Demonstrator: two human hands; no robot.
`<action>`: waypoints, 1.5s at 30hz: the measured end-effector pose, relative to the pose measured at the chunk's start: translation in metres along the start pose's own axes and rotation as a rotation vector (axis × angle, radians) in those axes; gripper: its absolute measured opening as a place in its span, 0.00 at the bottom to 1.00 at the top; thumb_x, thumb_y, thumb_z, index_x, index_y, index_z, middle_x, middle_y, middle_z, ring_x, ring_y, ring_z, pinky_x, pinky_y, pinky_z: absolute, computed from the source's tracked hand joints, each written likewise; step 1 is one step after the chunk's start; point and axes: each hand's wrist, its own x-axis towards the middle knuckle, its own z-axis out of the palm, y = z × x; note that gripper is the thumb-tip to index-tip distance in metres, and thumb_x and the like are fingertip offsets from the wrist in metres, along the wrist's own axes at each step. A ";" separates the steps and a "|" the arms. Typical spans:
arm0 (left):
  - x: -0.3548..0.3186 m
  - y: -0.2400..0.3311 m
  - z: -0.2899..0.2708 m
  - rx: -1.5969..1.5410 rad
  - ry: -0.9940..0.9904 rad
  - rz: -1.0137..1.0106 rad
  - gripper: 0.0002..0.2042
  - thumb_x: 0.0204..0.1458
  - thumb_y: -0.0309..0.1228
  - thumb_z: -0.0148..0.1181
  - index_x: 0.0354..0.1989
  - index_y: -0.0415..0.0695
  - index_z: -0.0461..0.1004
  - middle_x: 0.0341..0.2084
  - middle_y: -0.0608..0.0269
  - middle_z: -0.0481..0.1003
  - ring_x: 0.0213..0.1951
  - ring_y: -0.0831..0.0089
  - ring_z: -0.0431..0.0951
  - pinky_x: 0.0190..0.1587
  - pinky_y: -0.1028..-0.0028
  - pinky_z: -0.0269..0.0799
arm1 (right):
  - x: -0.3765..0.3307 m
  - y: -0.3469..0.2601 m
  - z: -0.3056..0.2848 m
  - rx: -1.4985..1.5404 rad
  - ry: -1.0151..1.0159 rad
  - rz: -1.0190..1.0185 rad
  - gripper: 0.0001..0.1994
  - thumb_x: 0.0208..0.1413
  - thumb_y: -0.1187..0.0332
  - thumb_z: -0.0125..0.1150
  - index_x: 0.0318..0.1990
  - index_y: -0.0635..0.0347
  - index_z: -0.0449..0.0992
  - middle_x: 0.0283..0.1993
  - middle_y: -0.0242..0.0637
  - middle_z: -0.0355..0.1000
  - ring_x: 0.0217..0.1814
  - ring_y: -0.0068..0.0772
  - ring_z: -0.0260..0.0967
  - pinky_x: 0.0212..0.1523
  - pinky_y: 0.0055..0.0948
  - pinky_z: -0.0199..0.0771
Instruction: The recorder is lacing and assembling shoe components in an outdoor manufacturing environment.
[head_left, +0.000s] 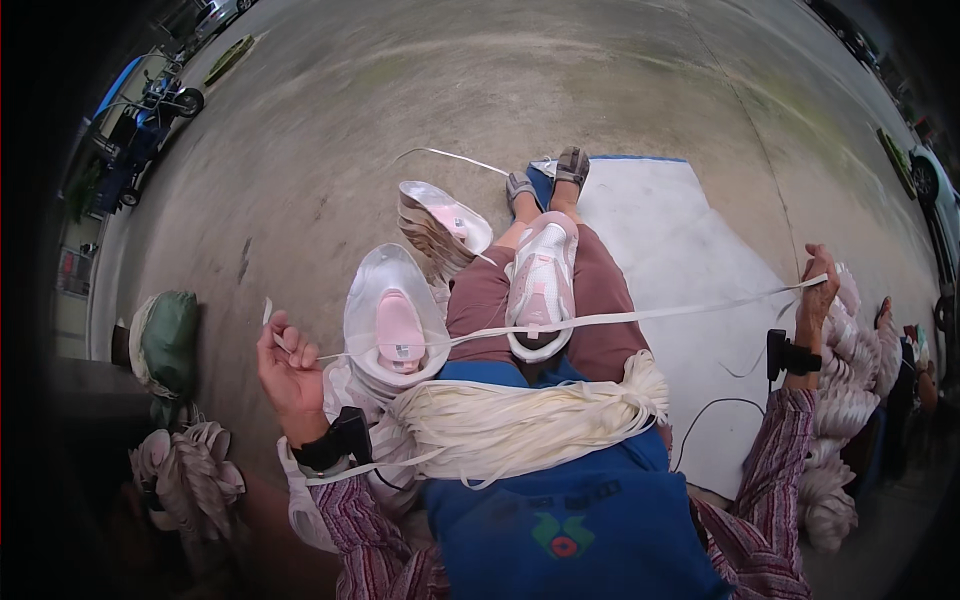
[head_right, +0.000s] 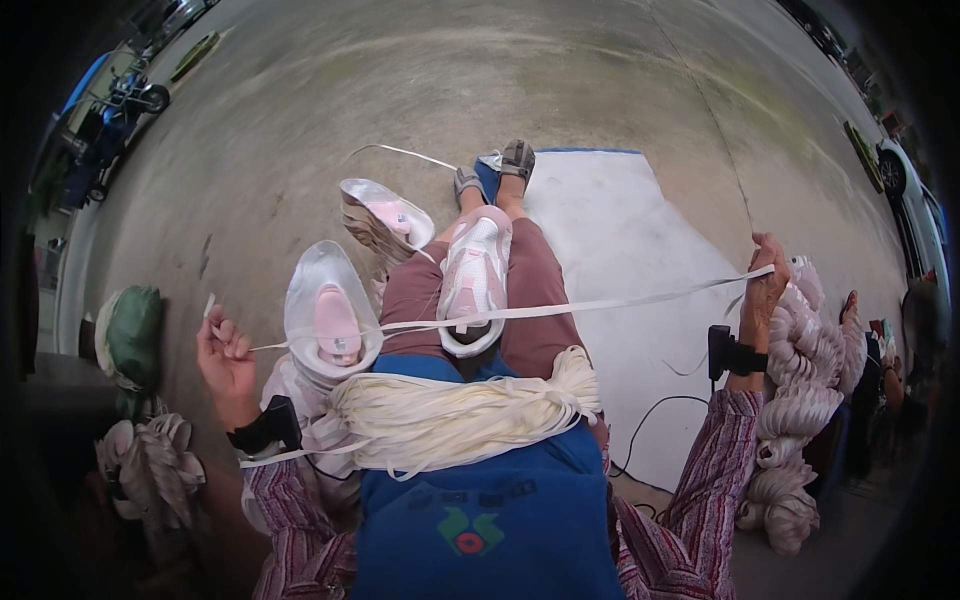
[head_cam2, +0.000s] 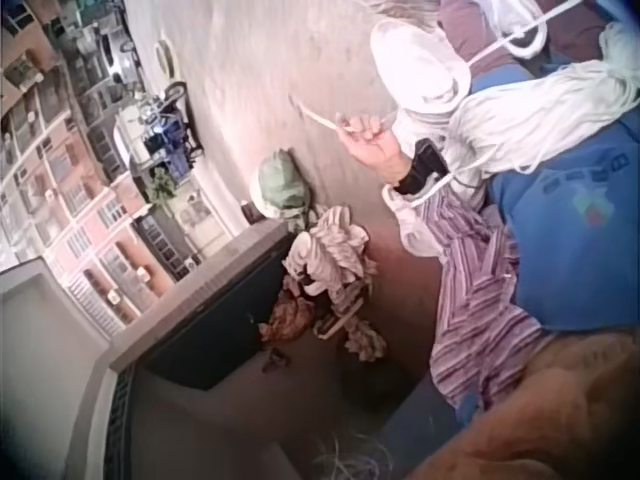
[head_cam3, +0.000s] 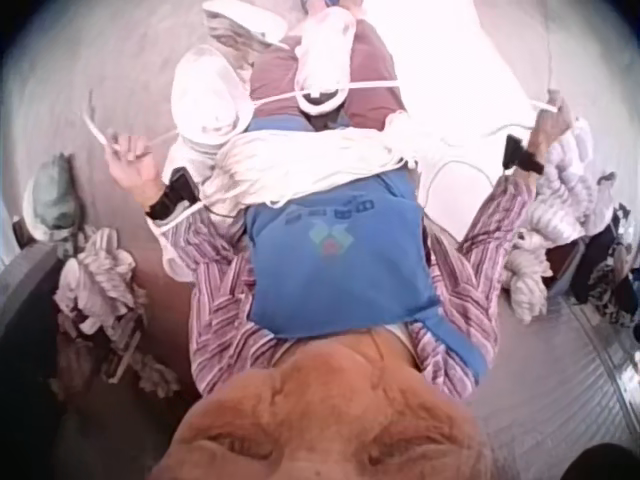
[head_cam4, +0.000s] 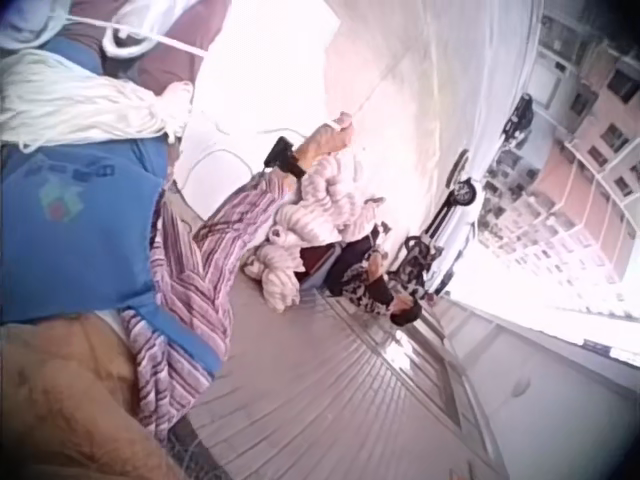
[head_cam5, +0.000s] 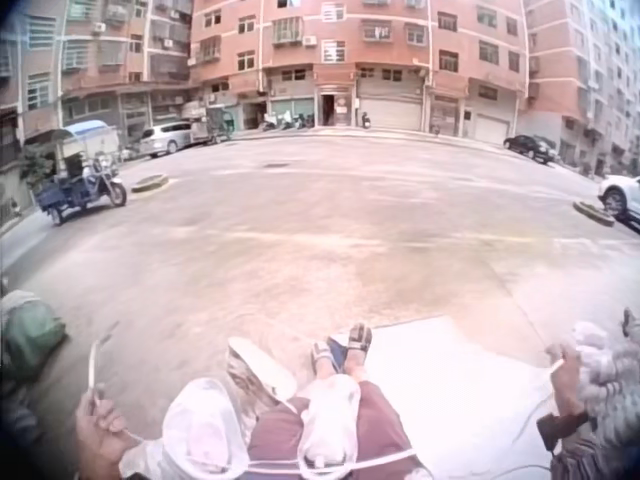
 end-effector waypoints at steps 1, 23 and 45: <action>0.006 -0.012 -0.008 0.122 -0.248 -0.059 0.16 0.65 0.39 0.38 0.45 0.39 0.69 0.11 0.74 0.54 0.11 0.85 0.49 0.12 0.83 0.47 | 0.003 -0.002 0.007 0.093 -0.035 -0.004 0.21 0.64 0.57 0.43 0.40 0.69 0.76 0.32 0.35 0.72 0.38 0.27 0.68 0.42 0.26 0.65; -0.015 -0.032 -0.041 0.777 -0.194 0.012 0.14 0.61 0.37 0.44 0.39 0.38 0.71 0.12 0.75 0.57 0.12 0.87 0.52 0.14 0.83 0.50 | -0.170 -0.136 0.090 0.108 -1.213 0.084 0.24 0.65 0.51 0.40 0.29 0.65 0.71 0.24 0.40 0.68 0.24 0.39 0.67 0.27 0.33 0.67; -0.018 -0.175 0.035 1.316 -0.802 0.021 0.08 0.58 0.32 0.45 0.37 0.41 0.69 0.20 0.68 0.67 0.24 0.81 0.66 0.27 0.79 0.63 | -0.202 -0.165 0.234 -0.188 -1.121 -0.744 0.10 0.47 0.69 0.61 0.35 0.65 0.71 0.34 0.43 0.68 0.35 0.47 0.72 0.34 0.39 0.73</action>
